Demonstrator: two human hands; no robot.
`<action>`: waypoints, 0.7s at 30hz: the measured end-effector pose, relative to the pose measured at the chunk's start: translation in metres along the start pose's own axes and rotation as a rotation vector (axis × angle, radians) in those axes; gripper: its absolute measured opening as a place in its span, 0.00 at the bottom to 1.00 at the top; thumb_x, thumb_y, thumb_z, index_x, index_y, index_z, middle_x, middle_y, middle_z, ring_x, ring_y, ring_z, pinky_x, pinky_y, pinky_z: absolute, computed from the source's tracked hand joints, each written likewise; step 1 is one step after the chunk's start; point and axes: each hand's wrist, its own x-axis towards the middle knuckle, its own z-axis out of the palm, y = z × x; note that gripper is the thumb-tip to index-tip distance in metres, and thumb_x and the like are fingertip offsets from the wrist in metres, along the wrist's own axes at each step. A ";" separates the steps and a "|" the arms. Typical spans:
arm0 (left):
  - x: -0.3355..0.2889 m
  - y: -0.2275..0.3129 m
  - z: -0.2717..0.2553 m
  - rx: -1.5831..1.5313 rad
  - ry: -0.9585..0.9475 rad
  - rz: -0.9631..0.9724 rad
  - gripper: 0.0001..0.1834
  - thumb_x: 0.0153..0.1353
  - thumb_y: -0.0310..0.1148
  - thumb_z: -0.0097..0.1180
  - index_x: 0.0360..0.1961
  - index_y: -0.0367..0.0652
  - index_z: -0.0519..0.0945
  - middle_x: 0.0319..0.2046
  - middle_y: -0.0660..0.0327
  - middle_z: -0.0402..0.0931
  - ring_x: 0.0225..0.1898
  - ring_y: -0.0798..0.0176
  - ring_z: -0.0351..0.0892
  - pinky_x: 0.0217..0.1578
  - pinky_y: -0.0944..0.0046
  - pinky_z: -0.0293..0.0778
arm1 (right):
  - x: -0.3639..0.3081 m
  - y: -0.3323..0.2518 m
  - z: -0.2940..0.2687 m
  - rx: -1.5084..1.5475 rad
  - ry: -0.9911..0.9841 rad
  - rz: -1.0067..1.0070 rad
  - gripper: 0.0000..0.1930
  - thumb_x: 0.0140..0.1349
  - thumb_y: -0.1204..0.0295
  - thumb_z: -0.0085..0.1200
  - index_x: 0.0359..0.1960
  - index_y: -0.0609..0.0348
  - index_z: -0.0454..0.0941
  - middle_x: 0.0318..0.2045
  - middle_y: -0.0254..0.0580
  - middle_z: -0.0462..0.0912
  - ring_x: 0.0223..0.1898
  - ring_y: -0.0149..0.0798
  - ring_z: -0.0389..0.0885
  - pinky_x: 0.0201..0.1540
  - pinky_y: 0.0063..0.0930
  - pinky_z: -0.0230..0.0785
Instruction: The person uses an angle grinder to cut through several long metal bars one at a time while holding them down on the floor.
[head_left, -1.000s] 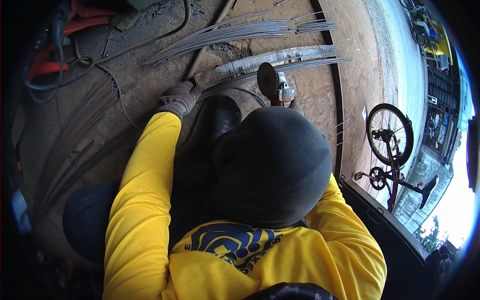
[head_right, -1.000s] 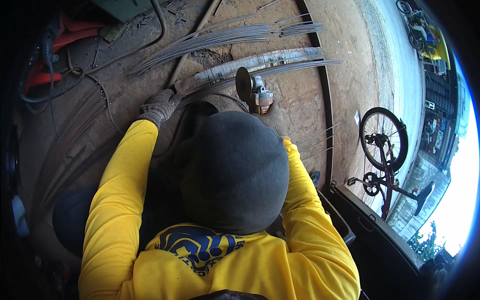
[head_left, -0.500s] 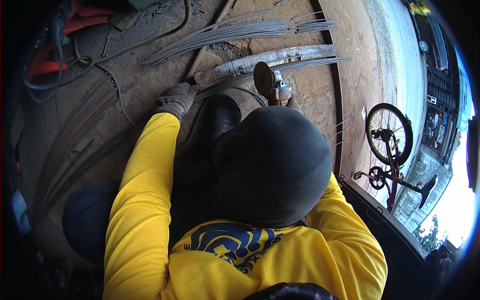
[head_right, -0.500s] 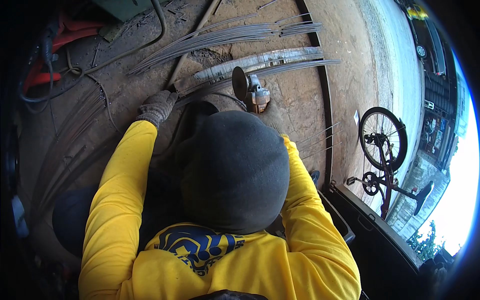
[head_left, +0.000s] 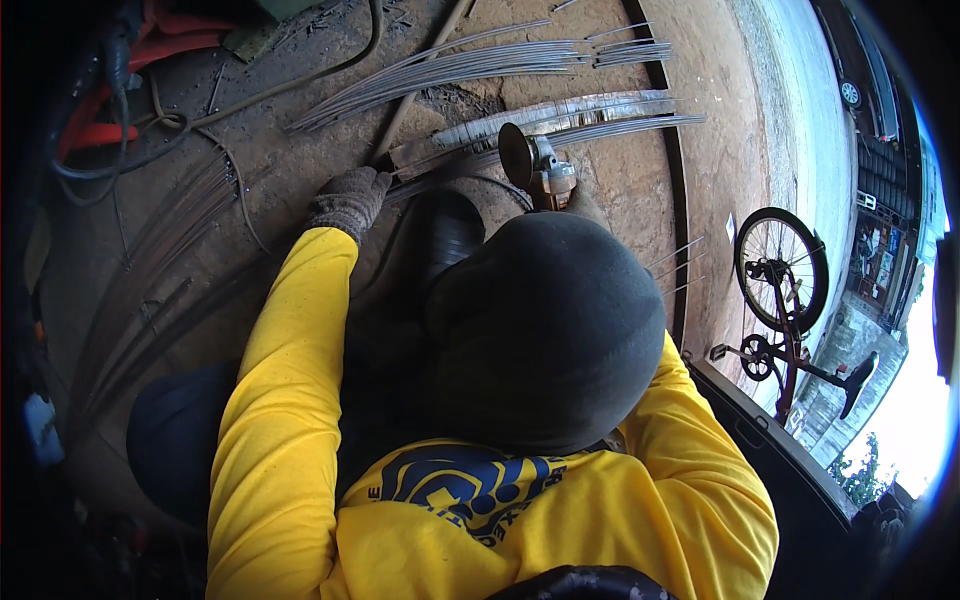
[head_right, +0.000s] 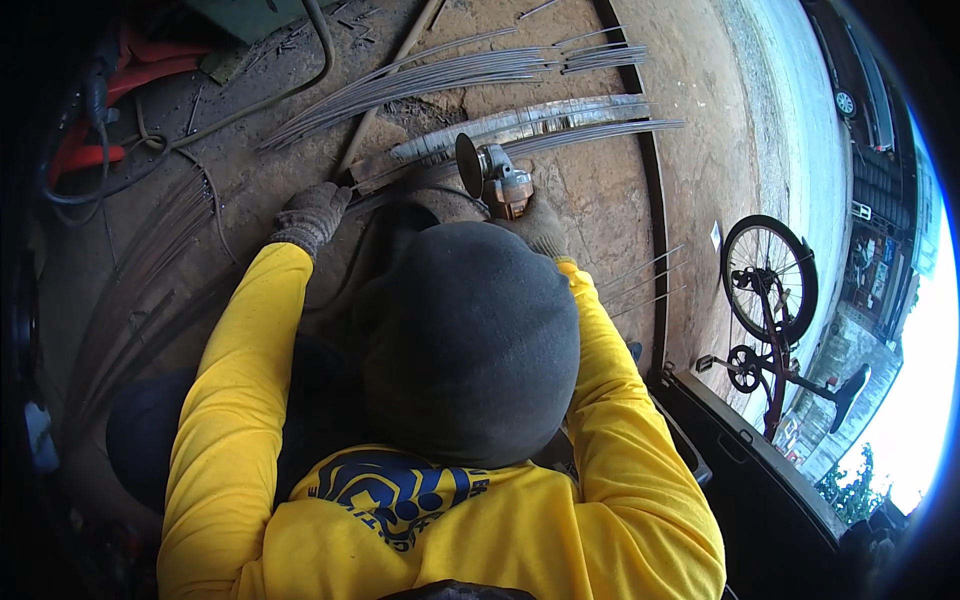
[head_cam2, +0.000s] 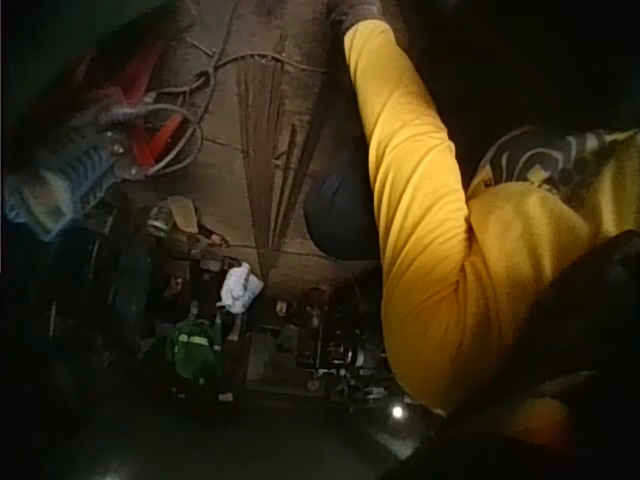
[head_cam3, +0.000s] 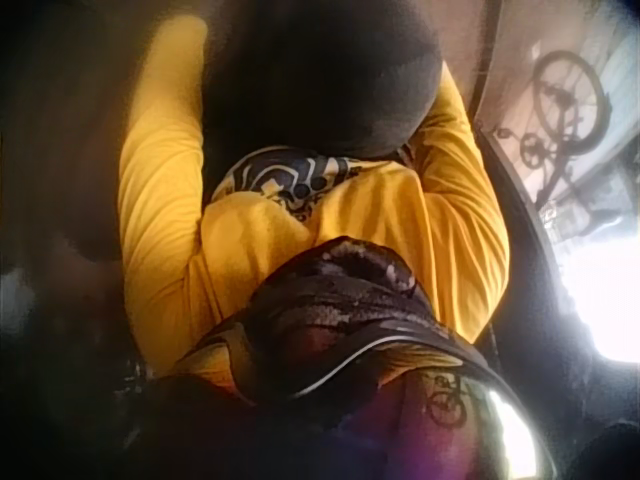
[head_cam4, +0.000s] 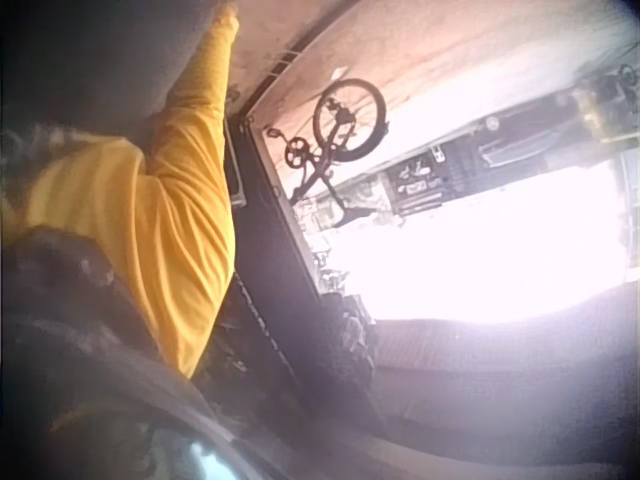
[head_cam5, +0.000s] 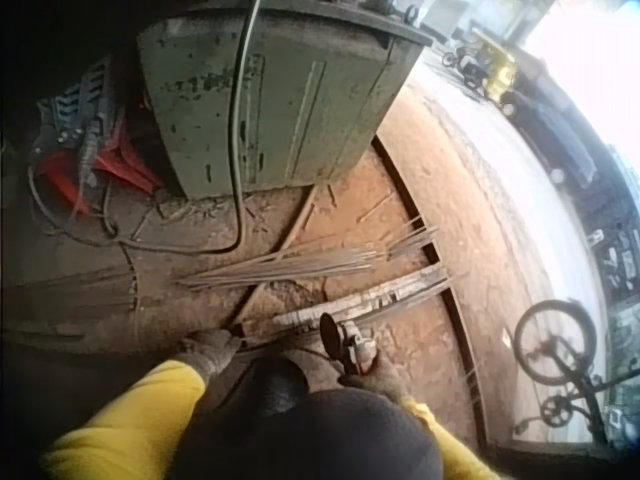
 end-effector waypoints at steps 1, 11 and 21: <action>0.000 -0.001 0.000 0.005 0.004 -0.002 0.30 0.73 0.57 0.39 0.51 0.43 0.81 0.54 0.45 0.79 0.56 0.37 0.77 0.58 0.43 0.72 | 0.001 -0.001 -0.001 -0.018 -0.011 -0.007 0.48 0.40 0.50 0.75 0.64 0.59 0.70 0.55 0.58 0.82 0.58 0.56 0.80 0.61 0.44 0.72; -0.004 0.004 -0.003 0.013 -0.012 -0.032 0.30 0.73 0.57 0.38 0.53 0.45 0.80 0.54 0.47 0.79 0.57 0.39 0.77 0.59 0.42 0.71 | 0.009 -0.002 0.007 -0.017 0.008 -0.072 0.50 0.38 0.52 0.76 0.62 0.61 0.65 0.54 0.60 0.82 0.57 0.57 0.81 0.60 0.45 0.72; -0.004 0.005 -0.005 0.027 -0.047 -0.047 0.30 0.73 0.58 0.36 0.55 0.46 0.79 0.57 0.48 0.78 0.59 0.40 0.76 0.60 0.42 0.70 | 0.013 -0.002 0.012 -0.032 0.038 -0.057 0.51 0.37 0.51 0.76 0.63 0.61 0.65 0.53 0.60 0.82 0.56 0.58 0.81 0.59 0.44 0.73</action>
